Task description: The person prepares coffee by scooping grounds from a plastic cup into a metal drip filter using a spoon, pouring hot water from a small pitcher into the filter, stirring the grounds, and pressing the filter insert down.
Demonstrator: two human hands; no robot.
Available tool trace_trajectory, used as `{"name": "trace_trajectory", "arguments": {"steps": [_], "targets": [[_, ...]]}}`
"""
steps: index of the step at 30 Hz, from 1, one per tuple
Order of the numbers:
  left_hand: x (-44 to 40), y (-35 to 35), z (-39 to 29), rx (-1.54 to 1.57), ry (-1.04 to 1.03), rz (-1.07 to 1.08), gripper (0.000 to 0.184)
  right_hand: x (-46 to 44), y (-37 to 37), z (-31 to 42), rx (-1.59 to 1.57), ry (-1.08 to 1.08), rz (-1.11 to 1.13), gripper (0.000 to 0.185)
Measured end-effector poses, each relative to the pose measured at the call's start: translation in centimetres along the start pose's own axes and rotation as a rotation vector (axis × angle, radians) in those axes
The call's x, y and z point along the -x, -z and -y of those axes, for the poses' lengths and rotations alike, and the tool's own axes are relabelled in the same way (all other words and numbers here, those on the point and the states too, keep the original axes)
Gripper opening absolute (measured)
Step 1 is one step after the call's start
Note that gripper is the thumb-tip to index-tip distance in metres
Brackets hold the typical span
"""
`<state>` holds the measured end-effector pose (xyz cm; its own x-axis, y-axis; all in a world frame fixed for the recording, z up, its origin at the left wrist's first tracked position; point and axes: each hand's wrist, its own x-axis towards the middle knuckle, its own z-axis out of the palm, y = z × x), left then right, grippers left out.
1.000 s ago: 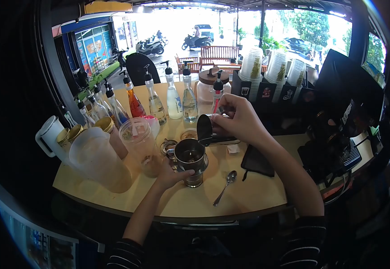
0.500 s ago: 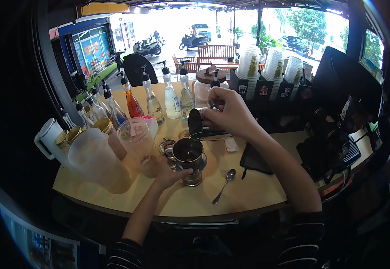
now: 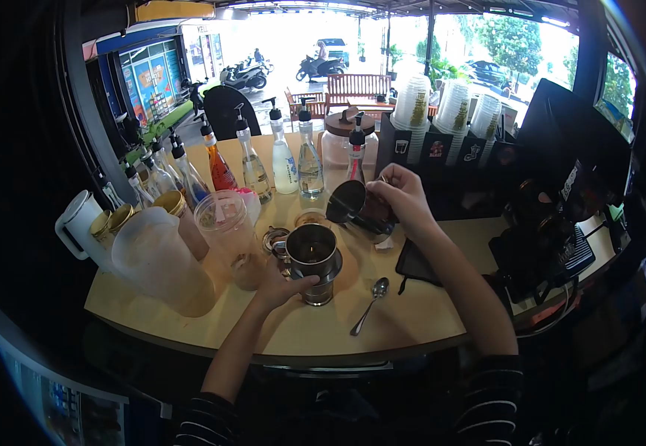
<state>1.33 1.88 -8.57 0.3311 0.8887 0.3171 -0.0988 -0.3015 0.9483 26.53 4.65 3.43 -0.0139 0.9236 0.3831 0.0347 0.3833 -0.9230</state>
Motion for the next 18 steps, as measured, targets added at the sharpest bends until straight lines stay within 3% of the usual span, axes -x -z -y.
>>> {"name": "trace_trajectory", "arguments": {"steps": [3,7,10,15,18], "targets": [[-0.1,0.0,0.2,-0.011,-0.008,0.004,0.082,0.6,-0.7,-3.6,-0.131,-0.131,-0.122,0.020],[-0.1,0.0,-0.1,0.010,-0.025,0.023,0.081,0.6,-0.9,-11.5,-0.271,-0.092,-0.177,0.020],[-0.1,-0.2,-0.4,0.040,-0.068,0.007,0.075,1.2,-2.0,-13.3,-0.383,-0.133,-0.250,0.020],[-0.1,0.0,-0.2,0.047,-0.034,0.032,0.080,1.6,-2.8,-16.0,-0.578,-0.126,-0.255,0.019],[0.0,-0.1,-0.1,0.048,-0.046,0.014,0.080,1.9,-2.7,-16.4,-0.486,-0.177,-0.241,0.017]]}}
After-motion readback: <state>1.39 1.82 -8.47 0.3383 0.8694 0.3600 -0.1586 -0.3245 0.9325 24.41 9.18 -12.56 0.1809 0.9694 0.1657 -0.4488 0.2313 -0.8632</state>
